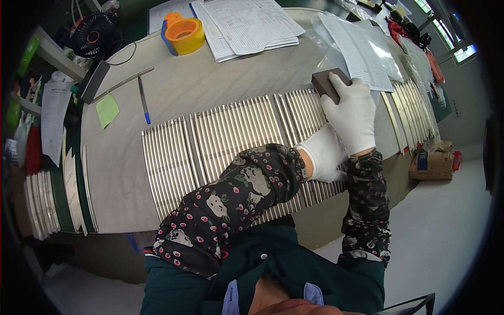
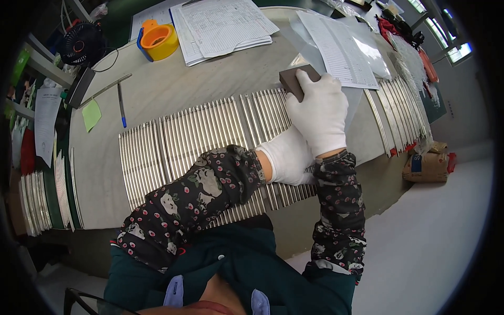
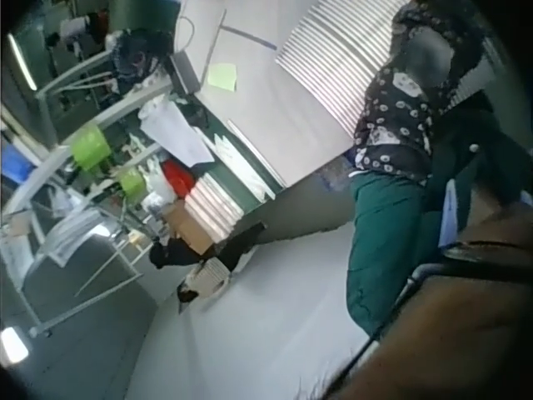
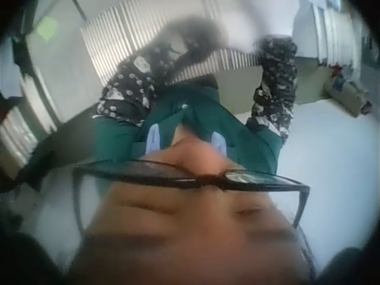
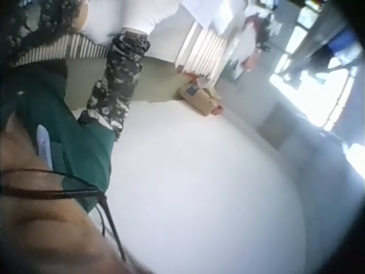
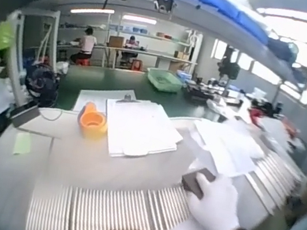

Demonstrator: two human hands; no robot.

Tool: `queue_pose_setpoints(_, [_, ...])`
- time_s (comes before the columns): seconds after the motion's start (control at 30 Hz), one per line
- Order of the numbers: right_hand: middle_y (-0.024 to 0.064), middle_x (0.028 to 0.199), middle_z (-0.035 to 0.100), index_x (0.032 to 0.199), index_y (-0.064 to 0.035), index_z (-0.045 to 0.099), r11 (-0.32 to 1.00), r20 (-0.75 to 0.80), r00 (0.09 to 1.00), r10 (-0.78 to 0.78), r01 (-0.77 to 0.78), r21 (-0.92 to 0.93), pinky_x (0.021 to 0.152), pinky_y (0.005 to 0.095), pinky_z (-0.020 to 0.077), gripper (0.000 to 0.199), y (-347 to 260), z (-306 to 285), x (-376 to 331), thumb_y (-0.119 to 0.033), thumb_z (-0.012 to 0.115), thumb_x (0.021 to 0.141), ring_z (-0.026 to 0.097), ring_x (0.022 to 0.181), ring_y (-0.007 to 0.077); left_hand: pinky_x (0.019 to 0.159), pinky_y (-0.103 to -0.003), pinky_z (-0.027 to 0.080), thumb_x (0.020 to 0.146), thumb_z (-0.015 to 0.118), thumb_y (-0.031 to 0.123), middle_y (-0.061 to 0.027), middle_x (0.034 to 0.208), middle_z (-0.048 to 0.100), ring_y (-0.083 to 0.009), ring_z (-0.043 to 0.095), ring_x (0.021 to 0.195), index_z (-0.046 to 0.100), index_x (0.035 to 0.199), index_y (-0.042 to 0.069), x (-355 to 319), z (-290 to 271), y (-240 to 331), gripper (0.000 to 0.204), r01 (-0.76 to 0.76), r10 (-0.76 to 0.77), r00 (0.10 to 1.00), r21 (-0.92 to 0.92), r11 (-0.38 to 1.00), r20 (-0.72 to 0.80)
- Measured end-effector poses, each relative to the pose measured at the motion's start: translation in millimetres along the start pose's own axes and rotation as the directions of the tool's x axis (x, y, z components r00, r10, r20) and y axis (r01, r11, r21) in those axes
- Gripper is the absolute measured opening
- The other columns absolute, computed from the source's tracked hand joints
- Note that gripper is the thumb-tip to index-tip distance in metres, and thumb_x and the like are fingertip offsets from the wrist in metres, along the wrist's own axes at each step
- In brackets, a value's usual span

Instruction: Using a sanding block to smooth the edges of multiple thin rods arranged on a workbench.

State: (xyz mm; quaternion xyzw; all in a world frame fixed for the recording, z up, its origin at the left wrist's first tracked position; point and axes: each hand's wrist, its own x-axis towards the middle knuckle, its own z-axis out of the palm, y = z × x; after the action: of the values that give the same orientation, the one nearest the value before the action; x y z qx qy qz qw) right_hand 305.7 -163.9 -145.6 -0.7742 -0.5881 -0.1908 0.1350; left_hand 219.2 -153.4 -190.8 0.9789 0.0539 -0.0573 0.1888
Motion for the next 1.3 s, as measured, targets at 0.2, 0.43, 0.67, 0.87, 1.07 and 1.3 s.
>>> queue_pose_setpoints(0.2, [0.0214,0.102,0.060,0.123,-0.0106,0.064,0.993,0.057,0.998,-0.006,-0.001,0.122,0.083,0.0424,0.0488,0.048,18.9,-6.8,-7.4,-0.028,0.067,0.078,0.060,0.094,0.0354,0.107,-0.045,0.030,0.082,0.058,0.052,-0.0140,0.122,0.060,-0.0280,0.052,0.118,0.062,0.120,0.008,-10.3,-5.7,-1.2,0.058,-0.136,0.172,0.943,0.144,0.980,-0.284])
queue_pose_setpoints(0.43, [0.0208,0.093,0.060,0.119,-0.0111,0.066,0.998,-0.057,0.998,0.008,-0.004,0.066,0.076,0.0432,0.0527,0.046,32.5,-9.0,-5.9,-0.031,0.067,0.077,0.062,0.089,0.0344,0.108,-0.049,0.029,0.076,0.067,0.049,-0.0167,0.137,0.043,-0.0317,0.039,0.129,0.051,0.127,0.007,-86.9,-7.2,-25.0,0.068,-0.247,0.291,0.873,0.159,0.956,-0.392])
queue_pose_setpoints(0.67, [0.0222,0.101,0.059,0.121,-0.0105,0.064,0.938,0.057,0.976,-0.209,0.183,0.294,0.084,0.0426,0.0497,0.049,-46.3,-2.8,-18.1,-0.028,0.067,0.075,0.059,0.095,0.0367,0.110,-0.050,0.027,0.082,0.059,0.050,-0.0200,0.139,0.042,-0.0329,0.037,0.132,0.051,0.129,0.009,-126.3,-4.0,-39.7,0.064,-0.108,0.141,0.963,0.149,0.983,-0.230])
queue_pose_setpoints(0.87, [0.0197,0.089,0.059,0.114,-0.0101,0.065,0.990,0.091,0.996,0.019,-0.006,-0.142,0.072,0.0434,0.0529,0.043,-50.0,-11.0,0.0,-0.029,0.066,0.075,0.060,0.084,0.0348,0.111,-0.050,0.024,0.080,0.058,0.052,-0.0211,0.138,0.041,-0.0346,0.036,0.131,0.048,0.131,0.009,-126.3,-0.7,-39.9,0.068,-0.121,0.173,0.928,0.175,0.977,-0.329])
queue_pose_setpoints(1.07, [0.0169,0.088,0.059,0.113,-0.0105,0.066,0.867,0.079,0.895,-0.438,0.398,0.301,0.069,0.0426,0.0530,0.043,-74.4,-8.4,-10.6,-0.030,0.067,0.075,0.060,0.084,0.0325,0.112,-0.047,0.025,0.081,0.059,0.051,-0.0172,0.135,0.047,-0.0316,0.040,0.129,0.056,0.127,0.011,-121.1,4.3,-41.5,0.061,-0.086,0.091,0.959,0.031,0.996,-0.267])
queue_pose_setpoints(1.3, [0.0190,0.092,0.059,0.117,-0.0105,0.066,0.893,0.181,0.899,-0.399,0.336,0.299,0.080,0.0441,0.0504,0.045,-84.9,-17.6,-4.4,-0.027,0.065,0.075,0.059,0.092,0.0355,0.109,-0.047,0.026,0.083,0.056,0.052,-0.0178,0.129,0.049,-0.0323,0.040,0.126,0.054,0.126,0.009,-112.7,6.1,-38.3,0.061,0.027,-0.032,0.995,-0.055,0.998,-0.099])
